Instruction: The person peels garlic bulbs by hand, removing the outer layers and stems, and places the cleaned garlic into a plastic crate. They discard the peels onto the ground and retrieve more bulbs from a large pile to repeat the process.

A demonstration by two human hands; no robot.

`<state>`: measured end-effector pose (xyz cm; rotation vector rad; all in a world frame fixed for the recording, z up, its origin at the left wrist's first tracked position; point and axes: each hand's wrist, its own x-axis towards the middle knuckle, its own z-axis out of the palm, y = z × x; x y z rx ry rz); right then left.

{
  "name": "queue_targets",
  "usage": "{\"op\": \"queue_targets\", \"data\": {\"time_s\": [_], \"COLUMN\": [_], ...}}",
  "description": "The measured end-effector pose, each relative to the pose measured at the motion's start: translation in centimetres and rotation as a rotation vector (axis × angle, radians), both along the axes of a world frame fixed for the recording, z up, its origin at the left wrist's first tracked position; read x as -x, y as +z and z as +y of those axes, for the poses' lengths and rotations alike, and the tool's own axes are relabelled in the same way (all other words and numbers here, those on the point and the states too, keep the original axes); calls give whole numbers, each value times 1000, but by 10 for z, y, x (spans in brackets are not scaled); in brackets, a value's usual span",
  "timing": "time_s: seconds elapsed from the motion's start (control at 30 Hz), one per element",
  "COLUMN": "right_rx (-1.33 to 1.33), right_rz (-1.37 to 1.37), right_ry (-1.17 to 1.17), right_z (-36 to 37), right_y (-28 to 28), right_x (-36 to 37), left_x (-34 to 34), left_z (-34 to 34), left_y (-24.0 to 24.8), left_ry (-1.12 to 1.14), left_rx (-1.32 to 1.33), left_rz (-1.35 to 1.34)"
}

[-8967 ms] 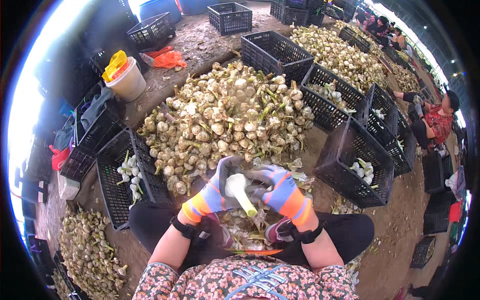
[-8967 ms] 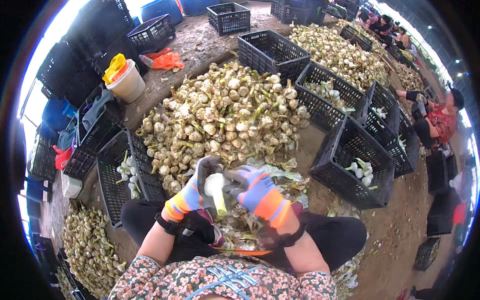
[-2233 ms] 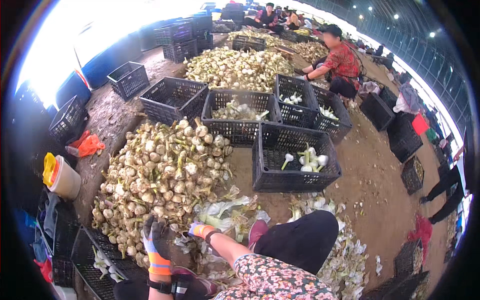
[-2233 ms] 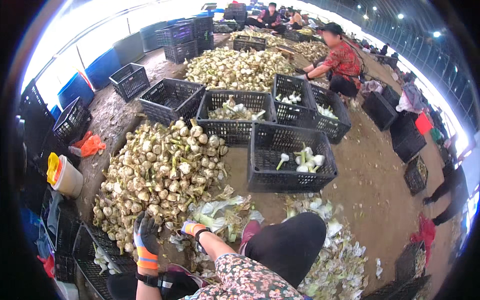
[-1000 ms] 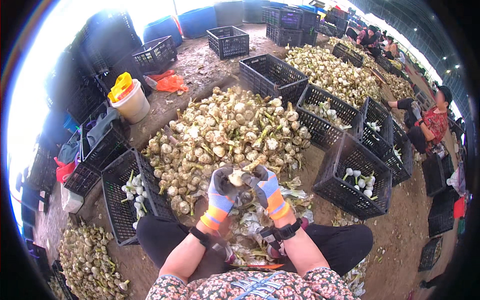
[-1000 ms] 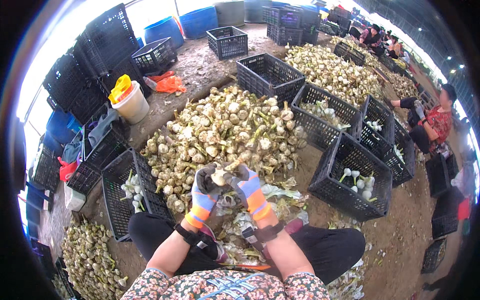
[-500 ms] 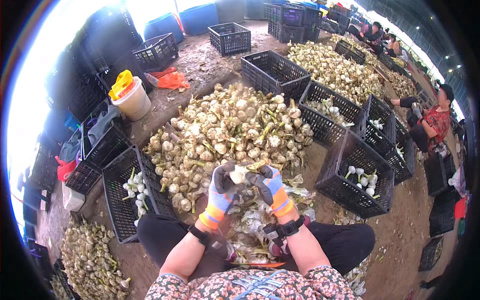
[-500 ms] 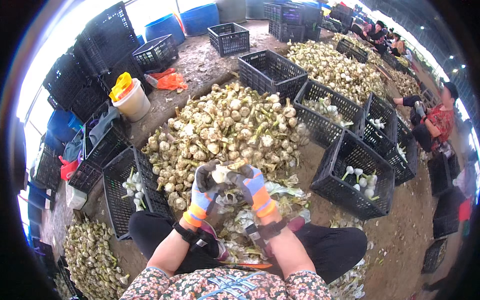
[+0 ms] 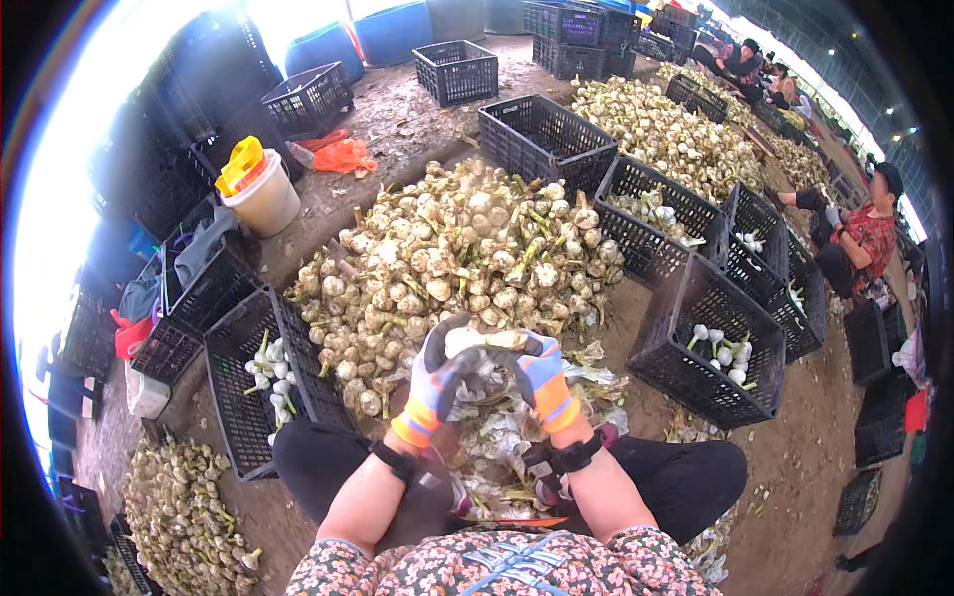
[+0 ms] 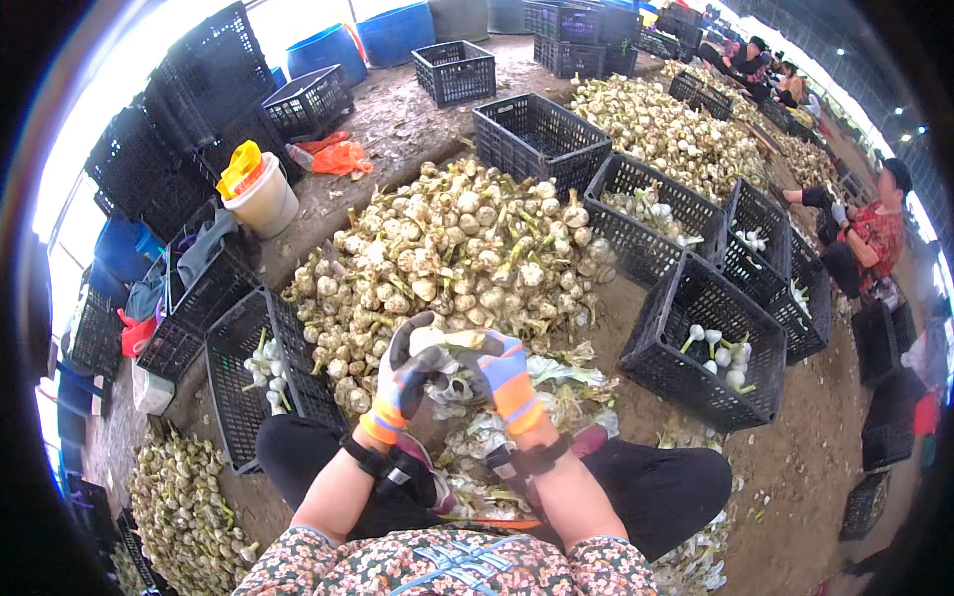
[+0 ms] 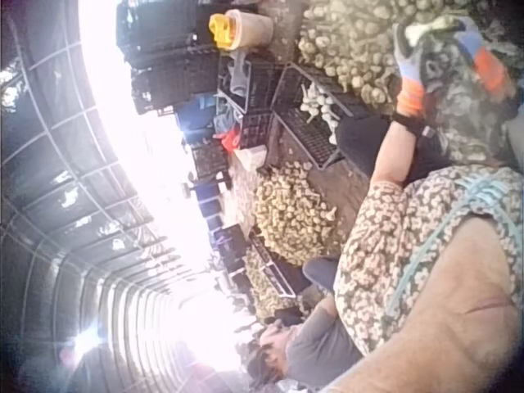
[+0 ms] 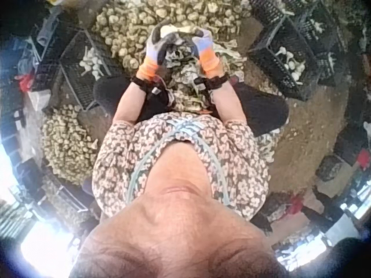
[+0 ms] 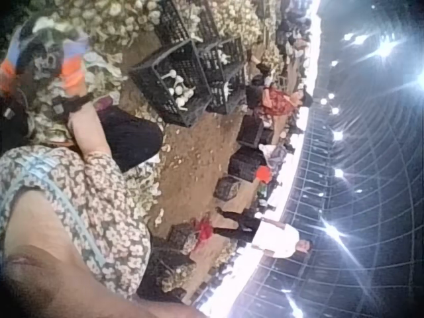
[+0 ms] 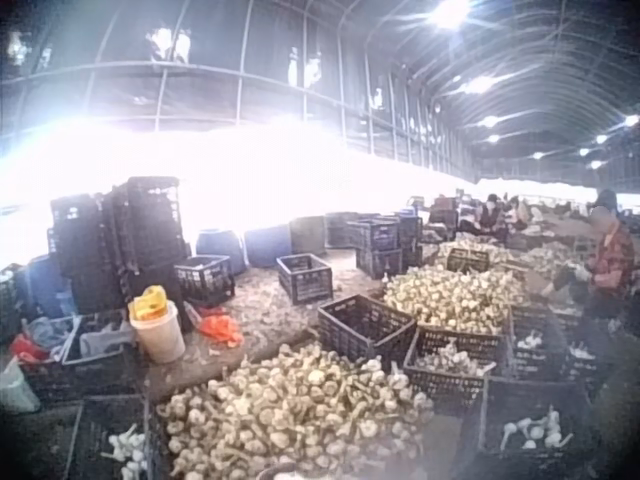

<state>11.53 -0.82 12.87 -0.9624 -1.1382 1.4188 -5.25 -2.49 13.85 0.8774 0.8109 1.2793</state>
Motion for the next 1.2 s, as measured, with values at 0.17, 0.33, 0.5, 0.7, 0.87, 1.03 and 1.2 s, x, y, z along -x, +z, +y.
{"op": "queue_targets", "data": {"time_s": [0.17, 0.33, 0.5, 0.7, 0.87, 1.03, 1.2], "right_rx": [29, 232, 19, -269, -349, -295, -83], "right_rz": [-23, 396, -997, -711, -1068, -954, -268], "right_ry": [65, -32, -144, 214, 196, 110, 6], "right_z": [5, 18, 35, 1, 3, 11, -5], "right_y": [12, -24, -46, 55, 56, 35, 8], "right_x": [1, -6, -76, -4, 7, -1, 21], "left_x": [11, 13, 8, 9, 3, -7, 19], "left_z": [-1, 2, -5, 1, -3, -5, 6], "left_y": [7, -2, 16, -11, -17, 2, -36], "left_ry": [-91, -63, -177, -10, -7, -54, 146], "left_rx": [4, -107, -65, -300, -273, -209, -160], "left_rz": [-80, 174, -42, 512, 549, 325, 225]}}
